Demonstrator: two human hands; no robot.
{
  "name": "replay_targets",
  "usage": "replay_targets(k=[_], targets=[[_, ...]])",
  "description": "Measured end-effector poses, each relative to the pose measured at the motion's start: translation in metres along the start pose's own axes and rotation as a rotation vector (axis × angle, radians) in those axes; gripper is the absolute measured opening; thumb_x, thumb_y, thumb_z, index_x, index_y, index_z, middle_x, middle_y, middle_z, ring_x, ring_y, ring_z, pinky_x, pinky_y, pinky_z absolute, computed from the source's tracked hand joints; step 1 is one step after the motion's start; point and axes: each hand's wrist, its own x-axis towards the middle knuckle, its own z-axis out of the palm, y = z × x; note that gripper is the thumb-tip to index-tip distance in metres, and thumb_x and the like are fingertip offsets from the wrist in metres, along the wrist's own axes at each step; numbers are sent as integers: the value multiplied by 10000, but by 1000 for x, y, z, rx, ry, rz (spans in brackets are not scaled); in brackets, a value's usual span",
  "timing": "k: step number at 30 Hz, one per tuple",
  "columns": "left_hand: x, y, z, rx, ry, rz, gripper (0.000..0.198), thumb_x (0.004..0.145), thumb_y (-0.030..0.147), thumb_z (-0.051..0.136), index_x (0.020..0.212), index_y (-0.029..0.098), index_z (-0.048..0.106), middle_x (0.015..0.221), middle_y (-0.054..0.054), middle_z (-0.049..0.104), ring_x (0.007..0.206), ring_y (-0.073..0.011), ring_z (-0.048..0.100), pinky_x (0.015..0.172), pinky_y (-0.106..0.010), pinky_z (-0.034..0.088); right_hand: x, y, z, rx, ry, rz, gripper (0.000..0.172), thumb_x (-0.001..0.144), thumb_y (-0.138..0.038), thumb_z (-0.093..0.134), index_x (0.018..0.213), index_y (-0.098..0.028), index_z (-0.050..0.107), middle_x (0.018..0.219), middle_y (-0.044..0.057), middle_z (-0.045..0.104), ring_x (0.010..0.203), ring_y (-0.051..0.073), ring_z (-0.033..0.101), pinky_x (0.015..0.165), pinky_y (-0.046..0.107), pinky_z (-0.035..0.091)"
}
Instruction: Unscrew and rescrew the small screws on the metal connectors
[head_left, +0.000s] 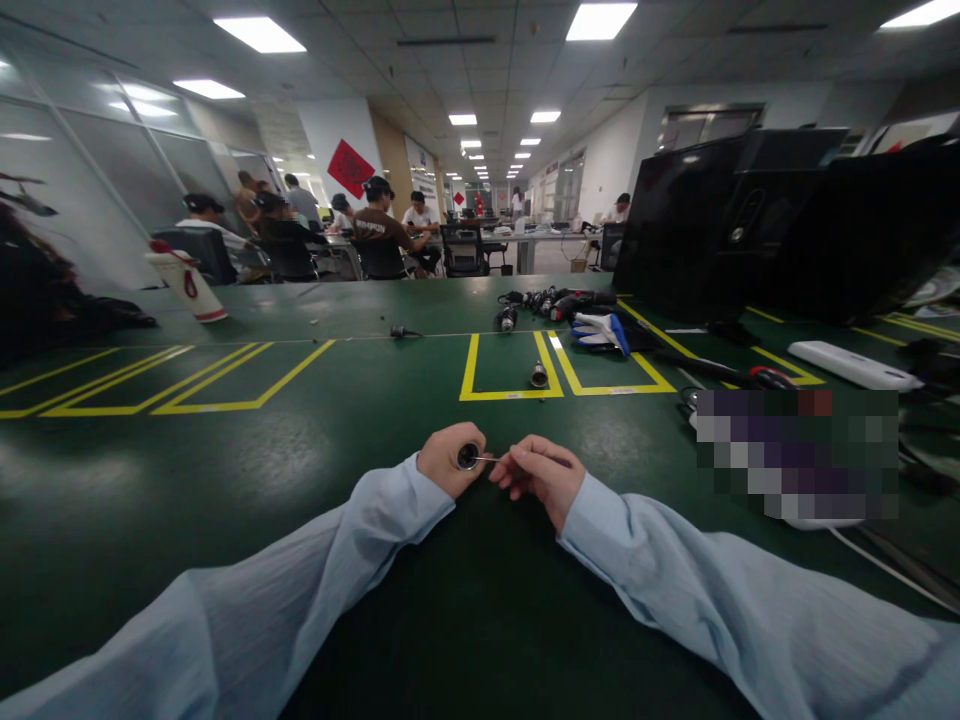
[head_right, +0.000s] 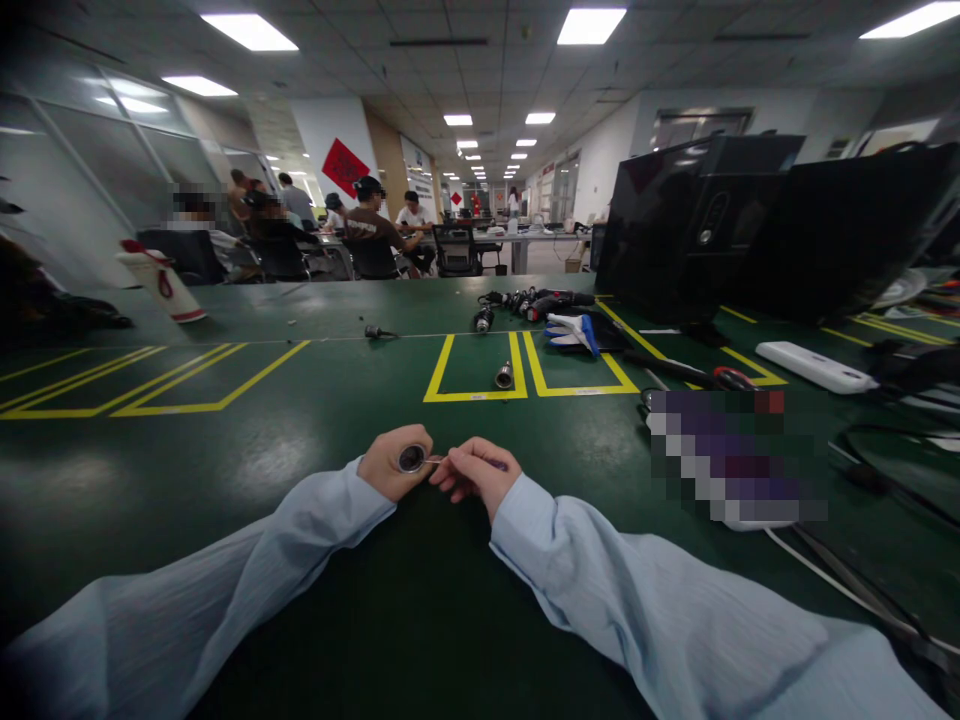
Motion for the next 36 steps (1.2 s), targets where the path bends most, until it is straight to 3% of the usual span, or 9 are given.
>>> replay_targets(k=[9,19,27,36], targets=[[-1,3,-2,-8,50,-9,148,704,194,503,572,159,444,542,23,447,492,-87,419,474,-200,338,-2,1,1,13,1,-52,209,687,-325,612,593,-150,548,603,26,649,519,105,548,447,202,401],[-1,-1,-1,124,-29,56,117,689,153,498,581,168,456,553,16,468,518,-103,442,498,-214,350,-4,1,1,-96,-5,-62,219,687,-347,613,599,-154,558,603,18,641,511,101,547,462,211,408],[-2,1,-1,45,18,-16,141,703,209,509,581,166,454,548,23,466,501,-92,446,478,-201,350,-4,0,0,-44,-11,-90,209,685,-334,603,587,-153,561,582,22,640,497,104,543,455,214,405],[-1,-2,3,-4,-80,89,94,660,163,503,581,170,453,537,27,476,489,-88,451,465,-194,345,-9,-3,2,-205,-16,-139,189,715,-325,577,623,-162,603,589,16,634,516,101,538,481,217,414]])
